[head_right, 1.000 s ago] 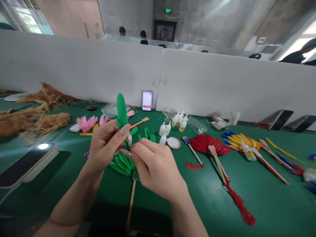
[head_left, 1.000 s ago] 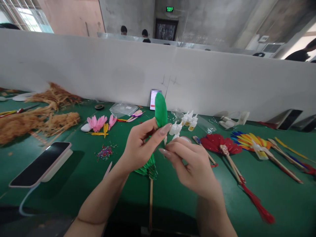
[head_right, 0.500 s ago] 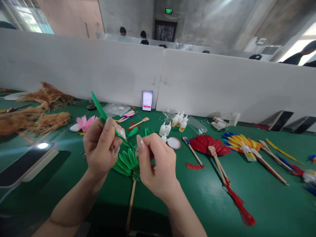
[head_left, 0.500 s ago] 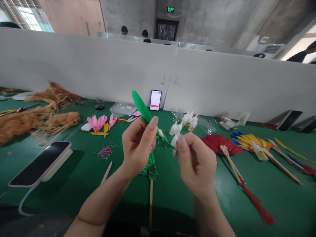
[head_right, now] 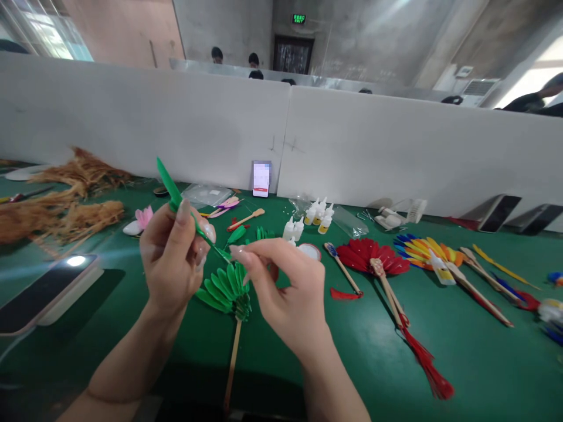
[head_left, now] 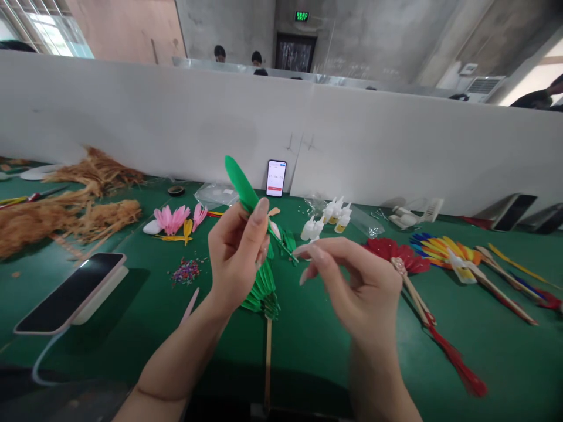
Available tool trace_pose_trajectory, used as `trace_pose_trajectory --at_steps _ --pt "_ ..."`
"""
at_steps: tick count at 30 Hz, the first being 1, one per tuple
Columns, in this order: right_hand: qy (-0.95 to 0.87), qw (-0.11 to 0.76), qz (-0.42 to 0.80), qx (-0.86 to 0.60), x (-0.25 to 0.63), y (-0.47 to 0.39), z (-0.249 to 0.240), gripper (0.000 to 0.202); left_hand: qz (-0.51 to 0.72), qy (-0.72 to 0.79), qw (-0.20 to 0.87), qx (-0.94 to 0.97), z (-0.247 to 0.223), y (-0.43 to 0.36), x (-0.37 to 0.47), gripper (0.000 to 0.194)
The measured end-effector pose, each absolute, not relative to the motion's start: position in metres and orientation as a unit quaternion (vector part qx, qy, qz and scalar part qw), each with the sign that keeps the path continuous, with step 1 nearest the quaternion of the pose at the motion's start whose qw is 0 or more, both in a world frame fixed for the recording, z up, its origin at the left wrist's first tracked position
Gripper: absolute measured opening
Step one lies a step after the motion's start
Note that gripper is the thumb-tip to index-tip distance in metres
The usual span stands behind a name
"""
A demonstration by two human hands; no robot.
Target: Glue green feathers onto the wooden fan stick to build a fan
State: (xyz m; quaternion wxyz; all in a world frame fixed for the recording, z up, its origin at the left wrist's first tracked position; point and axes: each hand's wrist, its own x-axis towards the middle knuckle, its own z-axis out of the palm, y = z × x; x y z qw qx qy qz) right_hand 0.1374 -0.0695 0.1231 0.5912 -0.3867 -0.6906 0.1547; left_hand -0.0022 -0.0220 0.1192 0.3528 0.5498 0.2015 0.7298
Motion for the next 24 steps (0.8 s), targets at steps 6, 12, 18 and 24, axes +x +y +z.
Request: trace_pose_trajectory --at_steps 6,12,18,24 --pt "-0.688 0.551 0.25 -0.401 0.13 -0.069 0.124 0.012 0.698 0.21 0.321 0.605 0.119 -0.027 0.001 0.029" --pt "-0.602 0.539 0.474 -0.349 0.128 -0.063 0.122 0.011 0.661 0.233 0.261 0.663 0.119 -0.029 -0.004 0.027" --pt "-0.536 0.502 0.619 -0.278 0.132 -0.058 0.119 0.012 0.651 0.212 0.26 0.681 0.12 -0.029 -0.006 0.03" --pt "-0.516 0.473 0.668 -0.252 0.139 -0.055 0.116 0.007 0.657 0.201 0.275 0.672 0.117 -0.027 -0.006 0.031"
